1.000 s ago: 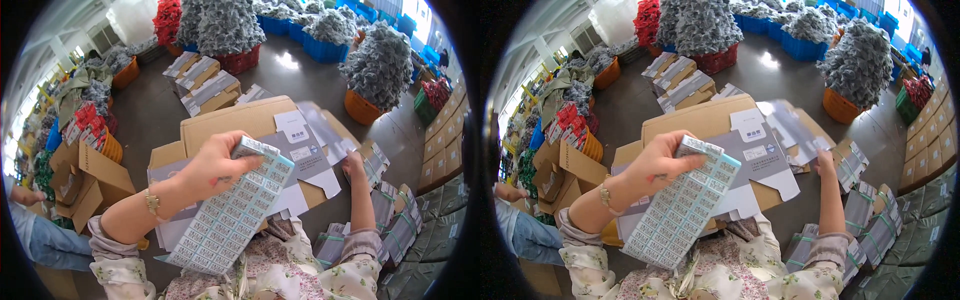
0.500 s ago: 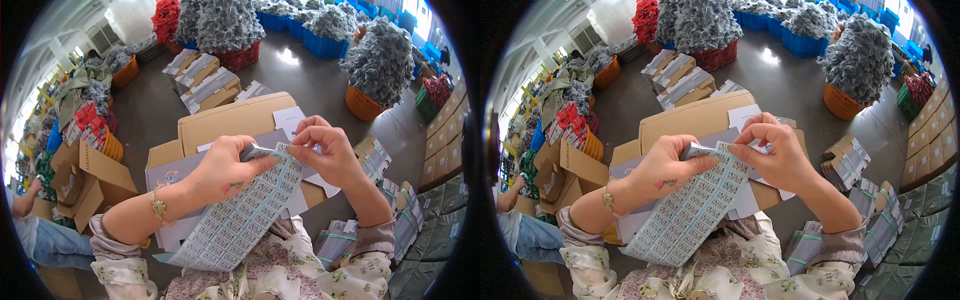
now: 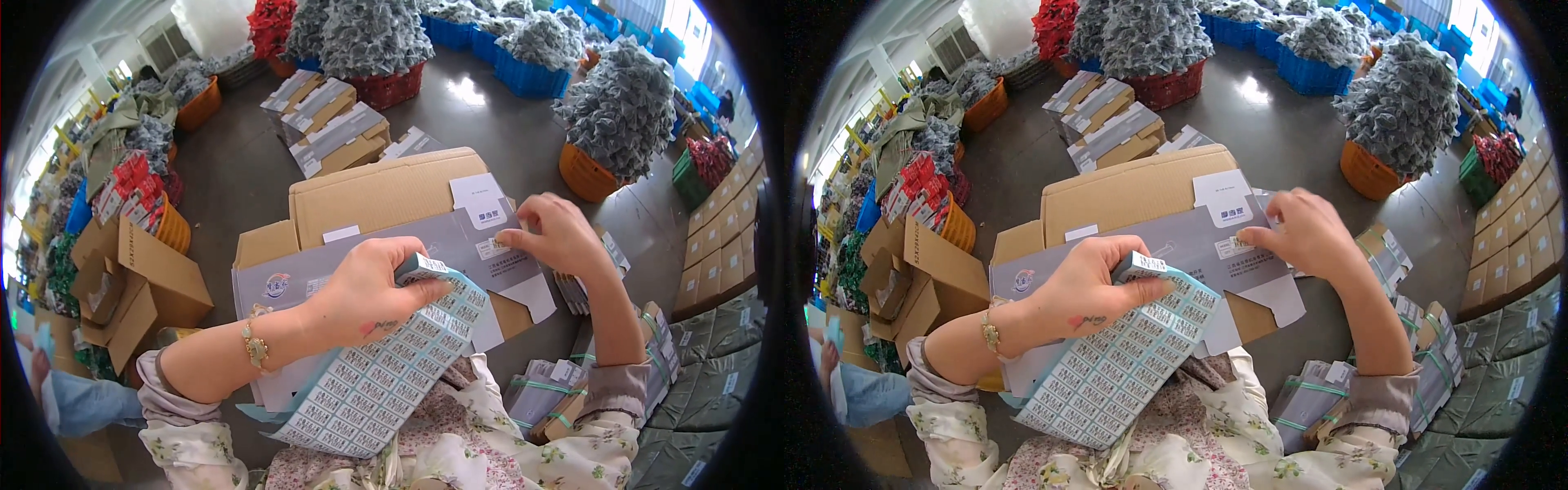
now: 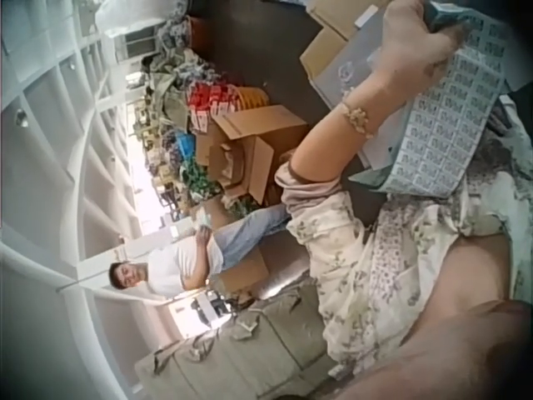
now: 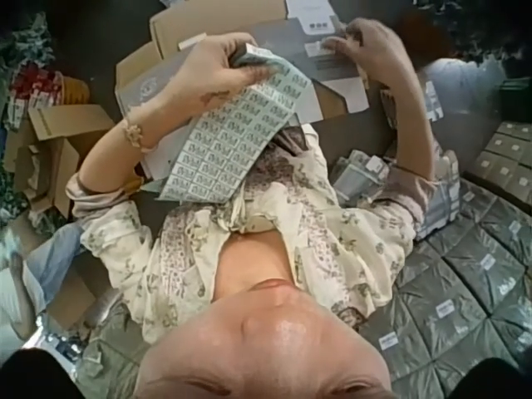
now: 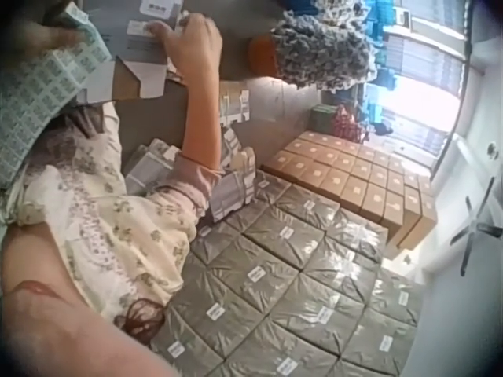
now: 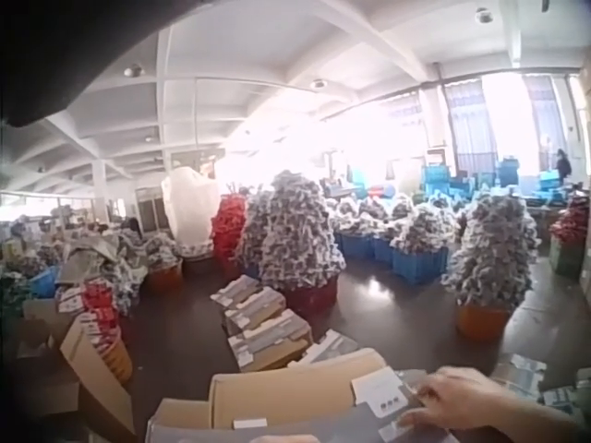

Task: Peeling small stickers from a sheet and applying them to the surfaces of flat cardboard boxes.

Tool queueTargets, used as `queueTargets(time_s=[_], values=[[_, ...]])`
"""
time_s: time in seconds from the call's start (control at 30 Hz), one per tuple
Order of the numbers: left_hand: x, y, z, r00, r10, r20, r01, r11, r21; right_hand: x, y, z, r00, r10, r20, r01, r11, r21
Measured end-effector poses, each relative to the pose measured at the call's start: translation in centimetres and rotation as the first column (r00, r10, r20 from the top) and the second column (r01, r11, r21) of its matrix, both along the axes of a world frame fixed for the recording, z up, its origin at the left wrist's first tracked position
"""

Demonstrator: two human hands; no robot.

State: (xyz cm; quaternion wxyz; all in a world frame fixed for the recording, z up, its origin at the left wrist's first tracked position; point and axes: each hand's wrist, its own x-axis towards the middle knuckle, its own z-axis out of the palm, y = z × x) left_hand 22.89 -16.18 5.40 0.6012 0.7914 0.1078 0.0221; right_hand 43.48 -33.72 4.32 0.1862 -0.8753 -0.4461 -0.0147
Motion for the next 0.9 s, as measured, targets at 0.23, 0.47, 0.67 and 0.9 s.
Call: queueTargets(time_s=[0.23, 0.47, 0.67, 0.9], values=[[-0.5, -0.2, 3.5, 0.994, 0.004, -0.109, -0.015, 0.995, -0.097, 1.0, -1.2, -0.8, 0.593, 0.291, -0.751, 0.124, 0.888, 0.442], [-1.4, 0.3, 4.5, 0.998, 0.062, -0.017, -0.064, 0.981, -0.181, 11.4, -4.8, -12.0, 0.728, -0.124, -0.674, 0.633, 0.500, 0.591], [0.4, 1.3, 1.5, 0.996, 0.021, -0.085, -0.044, 0.960, -0.277, 20.7, -11.5, -32.9, 0.529, -0.151, -0.835, 0.847, 0.024, 0.532], [0.5, 1.0, 1.1, 0.998, 0.035, -0.059, -0.047, 0.977, -0.207, 5.3, -2.1, -9.2, 0.750, 0.022, -0.661, 0.493, 0.648, 0.581]])
